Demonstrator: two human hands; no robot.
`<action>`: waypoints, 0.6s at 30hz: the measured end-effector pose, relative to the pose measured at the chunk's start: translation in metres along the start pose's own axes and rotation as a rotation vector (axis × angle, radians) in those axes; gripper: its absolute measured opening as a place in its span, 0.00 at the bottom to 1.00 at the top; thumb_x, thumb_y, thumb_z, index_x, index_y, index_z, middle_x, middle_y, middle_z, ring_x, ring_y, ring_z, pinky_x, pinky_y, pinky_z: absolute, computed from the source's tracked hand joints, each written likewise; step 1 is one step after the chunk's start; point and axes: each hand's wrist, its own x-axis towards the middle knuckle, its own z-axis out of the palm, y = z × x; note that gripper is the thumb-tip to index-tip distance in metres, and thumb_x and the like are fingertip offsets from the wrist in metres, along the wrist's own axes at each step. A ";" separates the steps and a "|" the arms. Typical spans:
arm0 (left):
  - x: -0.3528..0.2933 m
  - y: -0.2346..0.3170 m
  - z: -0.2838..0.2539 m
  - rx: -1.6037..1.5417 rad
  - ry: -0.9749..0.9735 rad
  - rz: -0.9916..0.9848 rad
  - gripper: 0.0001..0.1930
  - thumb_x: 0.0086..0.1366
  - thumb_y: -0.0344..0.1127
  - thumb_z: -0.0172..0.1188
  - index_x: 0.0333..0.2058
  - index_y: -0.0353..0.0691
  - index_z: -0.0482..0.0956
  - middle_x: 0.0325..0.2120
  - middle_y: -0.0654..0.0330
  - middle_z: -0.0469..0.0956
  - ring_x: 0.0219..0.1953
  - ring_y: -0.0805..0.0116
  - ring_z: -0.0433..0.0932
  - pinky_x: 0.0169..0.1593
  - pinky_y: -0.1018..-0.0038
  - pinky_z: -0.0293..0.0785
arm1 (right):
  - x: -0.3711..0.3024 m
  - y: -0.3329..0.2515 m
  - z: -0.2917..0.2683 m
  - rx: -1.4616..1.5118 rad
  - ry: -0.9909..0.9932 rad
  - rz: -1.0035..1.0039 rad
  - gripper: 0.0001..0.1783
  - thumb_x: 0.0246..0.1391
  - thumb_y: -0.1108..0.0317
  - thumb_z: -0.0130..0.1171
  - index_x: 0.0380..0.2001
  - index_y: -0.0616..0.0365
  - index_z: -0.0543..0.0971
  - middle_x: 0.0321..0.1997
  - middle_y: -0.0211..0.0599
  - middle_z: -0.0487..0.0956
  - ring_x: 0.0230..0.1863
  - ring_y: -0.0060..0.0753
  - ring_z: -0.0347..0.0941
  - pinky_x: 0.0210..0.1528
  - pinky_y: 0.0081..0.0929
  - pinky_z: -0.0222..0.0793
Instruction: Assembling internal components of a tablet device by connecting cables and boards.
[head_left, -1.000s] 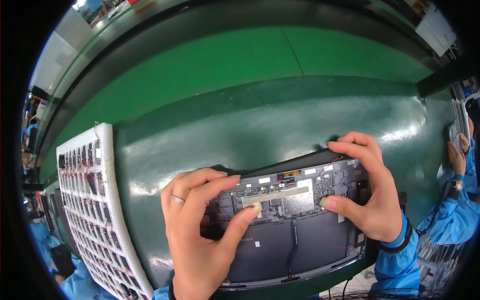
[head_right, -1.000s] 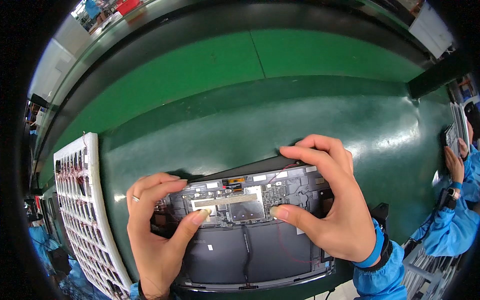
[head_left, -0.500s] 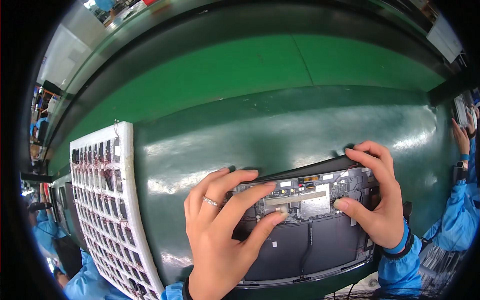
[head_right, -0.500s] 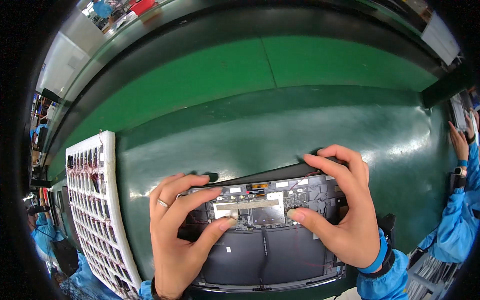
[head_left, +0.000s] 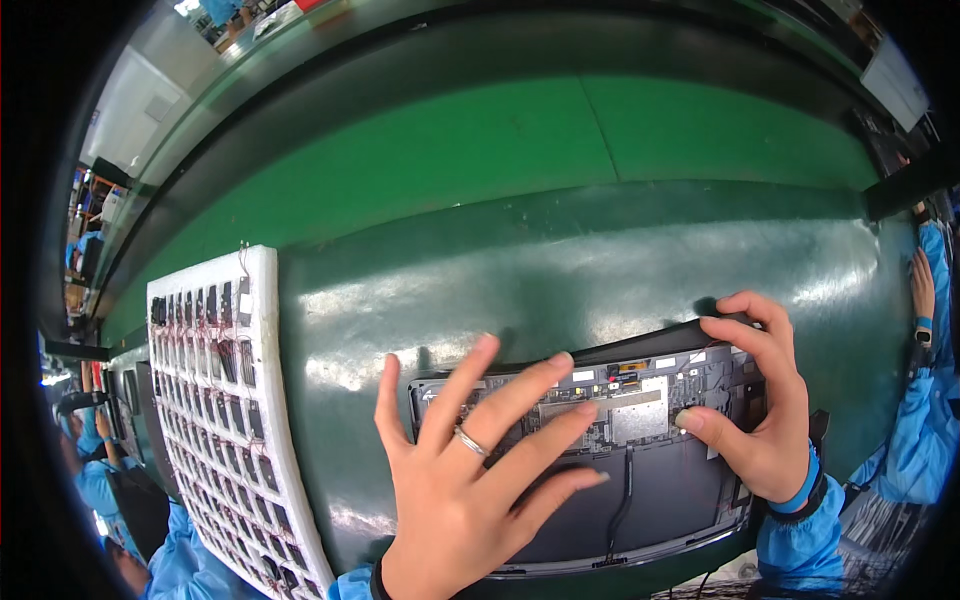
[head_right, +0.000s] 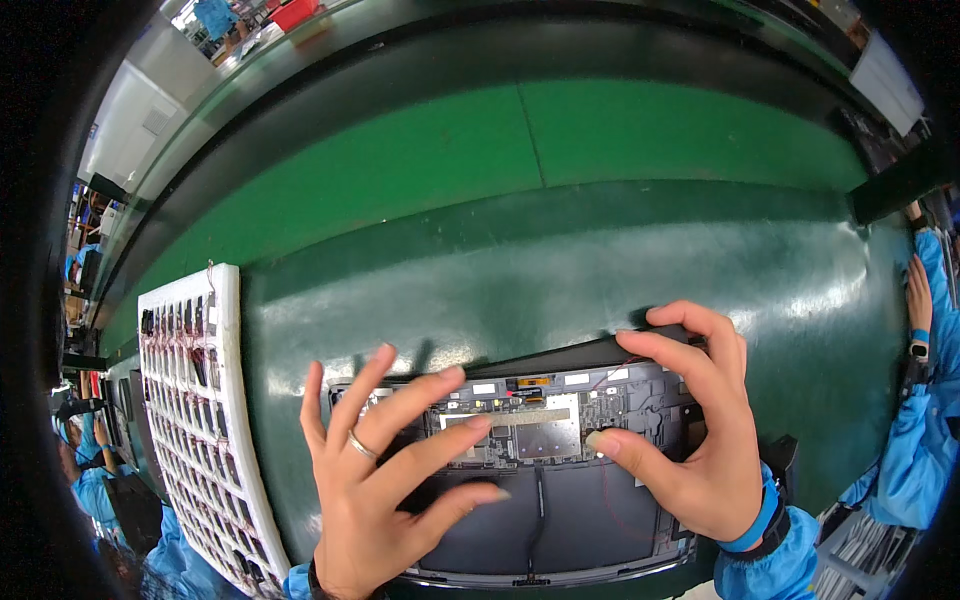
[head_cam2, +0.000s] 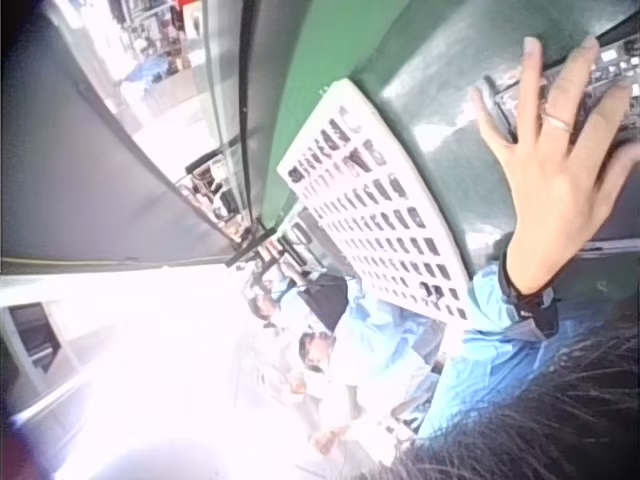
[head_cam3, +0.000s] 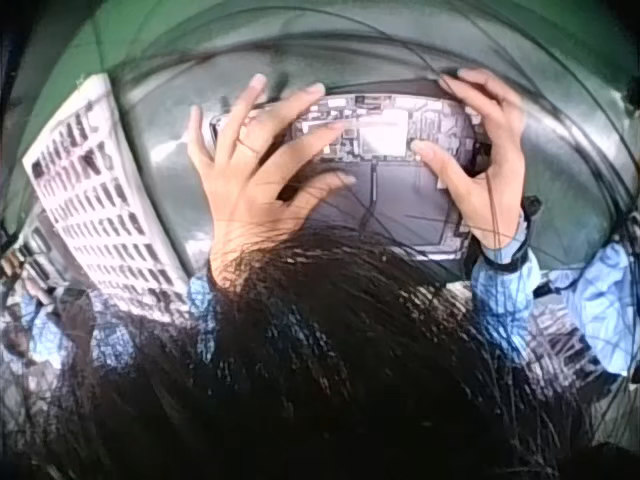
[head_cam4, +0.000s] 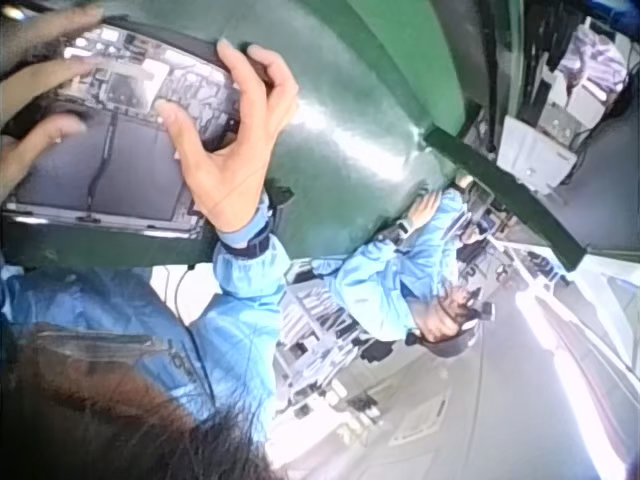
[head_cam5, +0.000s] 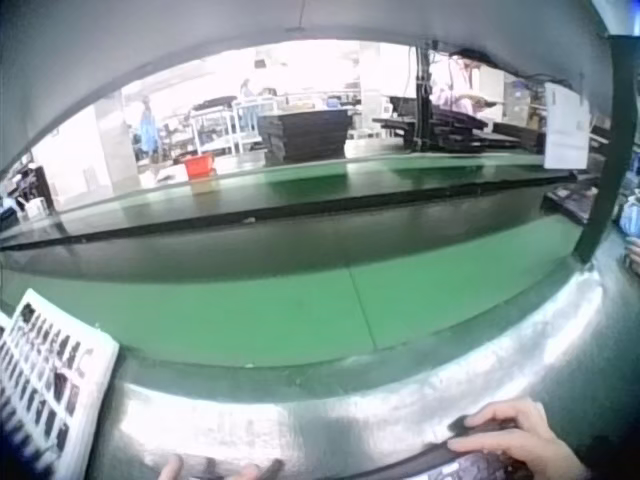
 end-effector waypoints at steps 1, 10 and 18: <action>-0.001 0.000 0.000 0.010 -0.059 -0.009 0.24 0.53 0.46 0.80 0.52 0.62 0.90 0.63 0.71 0.81 0.71 0.56 0.70 0.77 0.43 0.50 | 0.000 0.000 0.000 0.003 -0.005 -0.003 0.39 0.46 0.67 0.80 0.64 0.57 0.79 0.68 0.45 0.68 0.69 0.48 0.62 0.74 0.43 0.57; -0.004 0.006 0.008 0.050 -0.008 0.115 0.24 0.54 0.44 0.80 0.52 0.61 0.91 0.63 0.70 0.82 0.72 0.55 0.71 0.78 0.37 0.44 | 0.000 0.000 -0.003 0.026 -0.046 -0.023 0.38 0.49 0.67 0.78 0.65 0.56 0.79 0.69 0.45 0.68 0.70 0.49 0.60 0.75 0.44 0.55; -0.008 0.002 0.038 -0.053 0.106 0.251 0.23 0.61 0.36 0.74 0.56 0.61 0.86 0.61 0.74 0.83 0.68 0.61 0.78 0.76 0.45 0.60 | -0.001 0.005 -0.008 -0.029 -0.060 -0.013 0.36 0.52 0.67 0.76 0.66 0.55 0.78 0.70 0.45 0.67 0.71 0.50 0.59 0.76 0.45 0.53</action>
